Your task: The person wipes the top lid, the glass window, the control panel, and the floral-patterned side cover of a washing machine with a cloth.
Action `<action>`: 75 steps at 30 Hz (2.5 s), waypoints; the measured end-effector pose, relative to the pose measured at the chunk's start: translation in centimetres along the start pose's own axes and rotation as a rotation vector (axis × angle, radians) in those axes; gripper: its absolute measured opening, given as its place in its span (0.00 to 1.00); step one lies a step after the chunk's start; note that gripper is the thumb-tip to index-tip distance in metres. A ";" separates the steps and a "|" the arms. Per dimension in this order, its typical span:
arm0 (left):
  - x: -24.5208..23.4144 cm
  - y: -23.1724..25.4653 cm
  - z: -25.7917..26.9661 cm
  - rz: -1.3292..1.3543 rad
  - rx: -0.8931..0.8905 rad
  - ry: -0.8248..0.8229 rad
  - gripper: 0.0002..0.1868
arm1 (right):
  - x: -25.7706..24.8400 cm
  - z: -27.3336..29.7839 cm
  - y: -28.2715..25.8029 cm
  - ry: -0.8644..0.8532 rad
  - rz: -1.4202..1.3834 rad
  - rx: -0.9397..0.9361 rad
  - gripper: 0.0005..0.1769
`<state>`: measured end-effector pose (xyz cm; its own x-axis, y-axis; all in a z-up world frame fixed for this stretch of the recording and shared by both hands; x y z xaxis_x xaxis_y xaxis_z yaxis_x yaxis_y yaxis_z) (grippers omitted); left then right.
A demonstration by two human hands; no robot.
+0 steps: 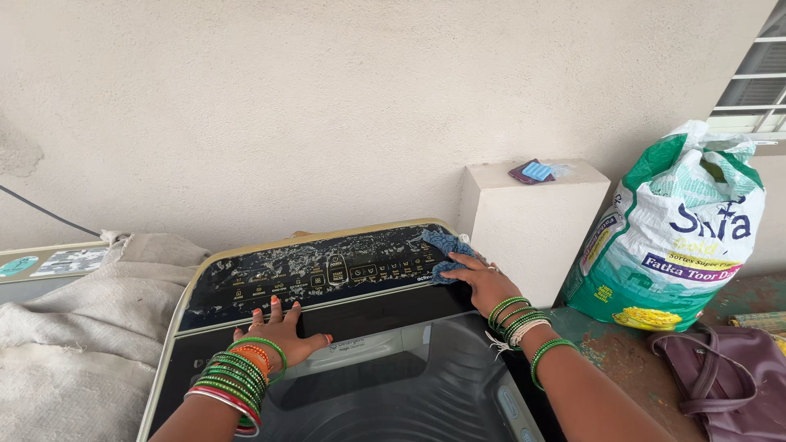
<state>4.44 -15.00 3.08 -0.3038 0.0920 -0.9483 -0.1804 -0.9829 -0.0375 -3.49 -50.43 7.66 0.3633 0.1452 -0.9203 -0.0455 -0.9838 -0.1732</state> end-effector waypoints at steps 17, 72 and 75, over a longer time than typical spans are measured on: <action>0.0 0.0 0.1 -0.005 0.027 -0.022 0.60 | 2.7 1.2 7.8 0.345 -0.199 0.766 0.29; 4.6 0.8 -3.9 -0.168 0.416 -0.134 0.55 | 13.8 -13.6 -36.8 -0.170 -0.366 -0.343 0.30; 4.2 0.7 -3.7 -0.110 0.397 -0.122 0.55 | 14.7 -12.8 -39.5 -0.269 -0.343 -0.528 0.34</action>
<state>6.49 -15.93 -2.08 -0.3671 0.2343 -0.9002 -0.5569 -0.8305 0.0110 15.59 -10.73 5.48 0.0295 0.4117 -0.9108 0.5160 -0.7867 -0.3389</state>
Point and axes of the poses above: each hand's wrist, its own z-axis away from the middle knuckle, its own x-axis out of the palm, y = z × x, the point moved 9 cm from there along -z, towards the middle knuckle, and after that the axes turned 12 degrees about y, right-handed, at the moved point
